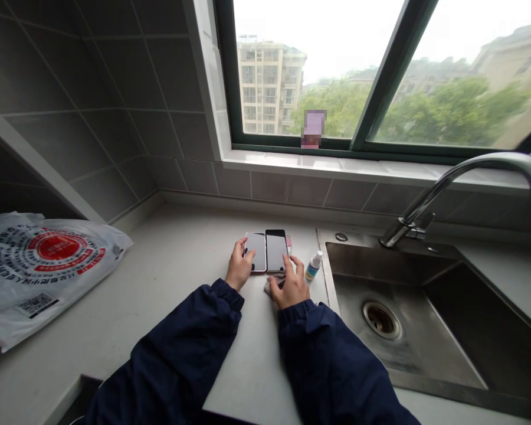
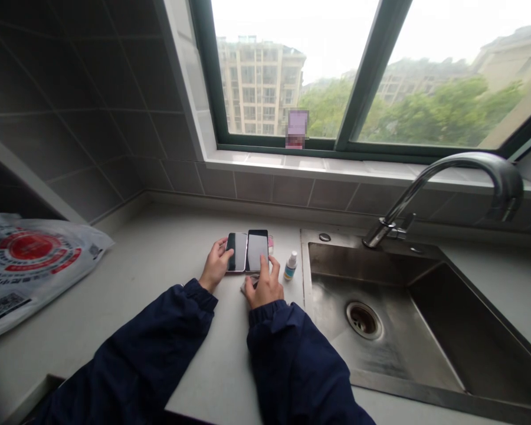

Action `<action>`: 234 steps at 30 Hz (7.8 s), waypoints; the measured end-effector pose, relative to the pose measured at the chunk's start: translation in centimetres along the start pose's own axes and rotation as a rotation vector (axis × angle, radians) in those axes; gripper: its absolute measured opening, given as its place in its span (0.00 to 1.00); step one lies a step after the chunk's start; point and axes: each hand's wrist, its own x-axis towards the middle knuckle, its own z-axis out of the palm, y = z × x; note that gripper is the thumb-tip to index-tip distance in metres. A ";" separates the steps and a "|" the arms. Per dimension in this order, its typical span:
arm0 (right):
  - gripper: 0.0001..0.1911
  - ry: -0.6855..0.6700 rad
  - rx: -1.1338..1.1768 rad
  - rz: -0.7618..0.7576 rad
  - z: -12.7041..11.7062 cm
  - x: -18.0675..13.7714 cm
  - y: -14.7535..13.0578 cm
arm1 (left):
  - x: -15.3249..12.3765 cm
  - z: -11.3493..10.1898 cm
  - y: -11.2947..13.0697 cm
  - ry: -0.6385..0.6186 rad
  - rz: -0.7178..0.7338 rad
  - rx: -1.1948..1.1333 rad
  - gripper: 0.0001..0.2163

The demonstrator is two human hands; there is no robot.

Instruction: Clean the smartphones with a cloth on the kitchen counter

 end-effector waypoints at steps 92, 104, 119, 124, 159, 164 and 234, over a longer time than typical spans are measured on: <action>0.21 -0.007 0.979 0.017 2.3 -0.1 -0.9 | -2.2 0.1 4.4 -0.317 -0.328 -0.614 0.38; 0.17 0.279 0.851 -0.009 1.1 0.5 -0.3 | -4.7 -1.1 3.3 -0.366 -0.451 -0.682 0.37; 0.07 0.245 0.944 0.015 1.1 1.2 0.6 | -5.8 -0.8 4.0 -0.495 -0.613 -0.720 0.36; 0.06 0.275 0.933 0.009 1.1 1.2 0.9 | -5.7 -0.8 4.3 -0.491 -0.615 -0.721 0.37; 0.10 0.347 0.668 -0.200 0.3 0.6 -0.6 | -5.4 -0.9 3.7 -0.634 -0.647 -0.897 0.33; 0.11 0.296 0.709 -0.151 0.8 0.6 -0.2 | -5.6 -0.8 4.4 -0.595 -0.662 -0.873 0.35; 0.16 0.079 0.317 -0.743 -0.7 -1.7 -3.2 | -6.2 -1.0 4.8 -0.606 -0.738 -0.848 0.47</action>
